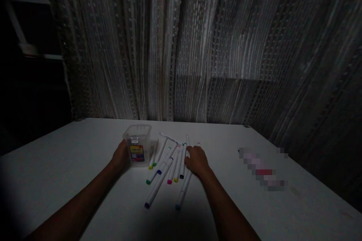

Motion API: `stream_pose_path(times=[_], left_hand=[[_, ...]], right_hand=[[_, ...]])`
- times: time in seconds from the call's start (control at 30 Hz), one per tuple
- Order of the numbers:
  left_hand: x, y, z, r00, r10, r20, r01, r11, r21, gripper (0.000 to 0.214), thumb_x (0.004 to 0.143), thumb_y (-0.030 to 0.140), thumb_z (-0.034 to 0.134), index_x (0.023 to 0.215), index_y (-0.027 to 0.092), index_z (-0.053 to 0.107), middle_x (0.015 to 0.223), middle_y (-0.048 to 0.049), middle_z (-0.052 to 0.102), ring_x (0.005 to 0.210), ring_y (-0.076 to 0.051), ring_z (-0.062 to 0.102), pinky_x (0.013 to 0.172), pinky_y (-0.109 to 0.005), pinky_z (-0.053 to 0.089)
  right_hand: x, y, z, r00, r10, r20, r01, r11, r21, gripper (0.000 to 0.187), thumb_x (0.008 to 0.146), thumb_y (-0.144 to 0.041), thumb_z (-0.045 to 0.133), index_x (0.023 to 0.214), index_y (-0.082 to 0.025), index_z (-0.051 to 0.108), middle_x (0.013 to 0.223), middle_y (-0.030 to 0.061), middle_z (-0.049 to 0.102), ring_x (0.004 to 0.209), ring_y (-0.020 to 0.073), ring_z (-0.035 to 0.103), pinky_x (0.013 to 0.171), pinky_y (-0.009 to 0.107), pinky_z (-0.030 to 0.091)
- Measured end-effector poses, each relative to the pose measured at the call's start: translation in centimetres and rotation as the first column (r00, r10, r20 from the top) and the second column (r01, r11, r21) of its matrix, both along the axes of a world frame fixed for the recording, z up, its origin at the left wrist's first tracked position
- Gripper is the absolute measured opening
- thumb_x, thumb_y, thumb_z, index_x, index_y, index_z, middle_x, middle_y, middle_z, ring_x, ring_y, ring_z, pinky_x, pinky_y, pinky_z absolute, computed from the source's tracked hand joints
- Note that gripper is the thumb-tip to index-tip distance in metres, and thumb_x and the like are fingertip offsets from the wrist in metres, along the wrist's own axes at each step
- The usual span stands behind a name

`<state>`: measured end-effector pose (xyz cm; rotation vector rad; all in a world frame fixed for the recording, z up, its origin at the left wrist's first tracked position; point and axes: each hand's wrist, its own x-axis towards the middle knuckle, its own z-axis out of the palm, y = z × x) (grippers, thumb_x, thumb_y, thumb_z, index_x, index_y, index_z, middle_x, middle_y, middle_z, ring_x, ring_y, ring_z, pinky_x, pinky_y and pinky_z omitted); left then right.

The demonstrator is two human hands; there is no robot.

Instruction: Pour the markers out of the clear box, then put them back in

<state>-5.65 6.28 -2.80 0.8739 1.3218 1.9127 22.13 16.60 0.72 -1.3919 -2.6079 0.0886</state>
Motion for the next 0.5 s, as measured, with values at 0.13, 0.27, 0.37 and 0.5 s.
stream_pose_path(times=[0.13,0.27,0.37,0.5], left_hand=[[0.3,-0.1,0.1,1.0,-0.01,-0.003,0.01,0.999,0.045,0.065,0.068,0.071,0.057,0.09,0.011,0.068,0.08,-0.011,0.075,0.079,-0.03,0.069,0.076,-0.043,0.054],[0.6,-0.4,0.7,0.999,0.017,-0.041,-0.015,0.999,0.036,0.067,0.065,0.073,0.058,0.086,0.011,0.069,0.079,-0.0113,0.075,0.079,-0.03,0.069,0.077,-0.042,0.053],[0.5,-0.5,0.8,0.999,-0.011,-0.041,0.011,1.0,0.018,0.068,0.066,0.074,0.056,0.086,0.01,0.069,0.076,-0.0112,0.075,0.074,-0.03,0.069,0.074,-0.042,0.053],[0.1,-0.3,0.5,0.998,-0.02,-0.056,0.022,0.999,0.035,0.069,0.067,0.075,0.055,0.086,0.01,0.07,0.077,-0.011,0.074,0.074,-0.029,0.069,0.075,-0.042,0.053]], right_hand=[[0.1,-0.1,0.1,1.0,0.0,0.008,0.0,1.0,-0.01,0.051,0.077,-0.015,0.051,0.127,-0.008,0.052,0.114,0.0156,0.062,0.108,0.0255,0.053,0.092,0.03,0.033],[0.1,-0.6,0.9,0.999,-0.016,0.042,0.016,1.0,-0.013,0.041,0.077,-0.015,0.049,0.118,-0.008,0.055,0.105,0.0154,0.065,0.102,0.0255,0.055,0.084,0.03,0.035],[-0.1,-0.9,1.2,0.998,-0.033,0.052,0.033,0.999,-0.01,0.037,0.079,-0.017,0.048,0.114,-0.009,0.057,0.101,0.0156,0.066,0.099,0.026,0.056,0.08,0.03,0.035],[-0.2,-1.0,1.1,0.996,-0.065,0.054,0.065,0.998,-0.014,0.04,0.082,-0.022,0.047,0.119,-0.009,0.055,0.104,0.0173,0.065,0.1,0.0269,0.057,0.082,0.031,0.035]])
